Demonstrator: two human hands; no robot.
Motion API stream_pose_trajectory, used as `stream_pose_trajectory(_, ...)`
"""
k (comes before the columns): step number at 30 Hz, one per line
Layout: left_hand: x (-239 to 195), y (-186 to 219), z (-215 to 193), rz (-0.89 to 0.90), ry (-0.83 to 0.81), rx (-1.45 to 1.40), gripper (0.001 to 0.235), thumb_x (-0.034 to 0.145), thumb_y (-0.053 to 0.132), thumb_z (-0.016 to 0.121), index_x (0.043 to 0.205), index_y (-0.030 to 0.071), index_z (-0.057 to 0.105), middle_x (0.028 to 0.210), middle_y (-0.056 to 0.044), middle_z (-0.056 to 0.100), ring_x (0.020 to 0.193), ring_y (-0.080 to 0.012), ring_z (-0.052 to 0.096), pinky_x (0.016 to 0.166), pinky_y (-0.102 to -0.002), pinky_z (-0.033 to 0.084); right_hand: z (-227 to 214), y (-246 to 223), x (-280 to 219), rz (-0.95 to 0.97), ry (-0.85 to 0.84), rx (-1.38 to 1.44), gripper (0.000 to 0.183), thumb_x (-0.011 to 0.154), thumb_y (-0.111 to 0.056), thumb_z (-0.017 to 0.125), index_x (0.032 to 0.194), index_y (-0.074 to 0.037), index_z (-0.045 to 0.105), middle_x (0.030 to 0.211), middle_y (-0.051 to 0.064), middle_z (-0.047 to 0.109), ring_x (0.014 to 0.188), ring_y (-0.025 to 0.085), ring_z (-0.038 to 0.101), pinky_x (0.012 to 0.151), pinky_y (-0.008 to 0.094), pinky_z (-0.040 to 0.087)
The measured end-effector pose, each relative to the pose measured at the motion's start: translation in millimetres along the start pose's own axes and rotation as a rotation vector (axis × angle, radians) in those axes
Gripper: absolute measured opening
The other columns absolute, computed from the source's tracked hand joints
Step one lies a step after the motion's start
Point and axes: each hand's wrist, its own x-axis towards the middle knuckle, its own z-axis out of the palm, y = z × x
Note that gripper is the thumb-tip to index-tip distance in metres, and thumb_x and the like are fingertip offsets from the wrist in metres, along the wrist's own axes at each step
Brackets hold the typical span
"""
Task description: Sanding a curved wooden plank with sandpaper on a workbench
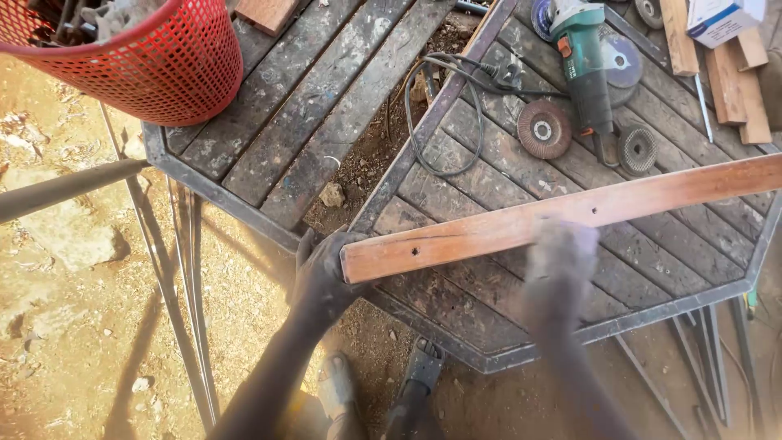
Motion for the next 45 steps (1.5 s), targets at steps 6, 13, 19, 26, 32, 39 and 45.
stream_pose_trajectory(6,3.9,-19.5,14.7,0.004,0.073,0.182,0.074,0.057,0.049,0.090,0.119,0.022,0.061,0.117,-0.004,0.070,0.124,-0.0224,0.062,0.126,-0.046,0.021,0.9,-180.7,4.2,-0.252,-0.163,0.304,0.039,0.092,-0.016,0.065,0.131,-0.022,0.069,0.144,0.001,0.064,0.143,0.026,0.048,0.123,0.050,0.024)
stream_pose_trajectory(13,-2.7,-19.4,7.9,0.027,0.146,0.122,0.077,0.056,0.063,0.085,0.121,0.029,0.058,0.123,0.002,0.060,0.123,-0.0172,0.059,0.123,-0.044,0.025,-15.1,-139.1,24.2,-0.030,-0.383,0.222,0.033,0.096,-0.002,0.056,0.125,0.011,0.062,0.125,0.040,0.057,0.125,0.056,0.047,0.104,0.064,0.033)
stream_pose_trajectory(19,4.3,-67.1,42.5,0.140,0.238,0.394,0.063,0.063,0.041,0.088,0.116,0.021,0.058,0.113,-0.004,0.063,0.115,-0.0188,0.061,0.119,-0.040,0.029,-15.1,-220.4,1.9,-0.319,-0.397,0.359,0.046,0.091,-0.013,0.063,0.137,-0.018,0.065,0.149,0.001,0.059,0.143,0.025,0.046,0.122,0.046,0.022)
stream_pose_trajectory(26,-3.9,-25.2,18.0,0.148,0.312,0.128,0.072,0.060,0.064,0.083,0.118,0.027,0.063,0.107,-0.001,0.062,0.109,-0.0212,0.063,0.117,-0.044,0.031,-7.3,-166.0,-11.2,0.103,-0.072,0.100,0.028,0.104,-0.012,0.059,0.127,-0.008,0.073,0.131,0.019,0.070,0.129,0.035,0.061,0.118,0.048,0.036)
stream_pose_trajectory(32,-5.2,-15.4,5.3,0.194,0.239,0.194,0.075,0.074,0.085,0.053,0.115,0.023,0.060,0.105,-0.003,0.059,0.105,-0.0242,0.059,0.105,-0.042,0.032,-7.6,-170.6,-7.4,-0.230,-0.268,0.240,0.049,0.088,0.004,0.070,0.135,-0.009,0.064,0.139,0.012,0.066,0.136,0.030,0.059,0.123,0.048,0.036)
stream_pose_trajectory(39,-9.1,-26.5,13.2,0.238,0.270,0.256,0.044,0.090,0.056,0.048,0.114,0.021,0.058,0.108,-0.001,0.058,0.108,-0.0207,0.054,0.110,-0.043,0.030,-13.9,-226.7,-4.8,-0.152,-0.227,0.264,0.049,0.090,0.007,0.054,0.137,-0.004,0.062,0.144,0.013,0.062,0.140,0.038,0.053,0.122,0.053,0.036)
stream_pose_trajectory(45,-6.2,-23.4,11.9,0.176,0.184,0.215,0.064,0.072,0.058,0.076,0.121,0.020,0.059,0.109,-0.005,0.057,0.112,-0.0254,0.054,0.112,-0.047,0.029,-8.4,-200.6,1.4,0.008,-0.198,0.248,0.035,0.101,-0.001,0.052,0.131,-0.005,0.068,0.141,0.011,0.066,0.139,0.035,0.054,0.122,0.050,0.035)
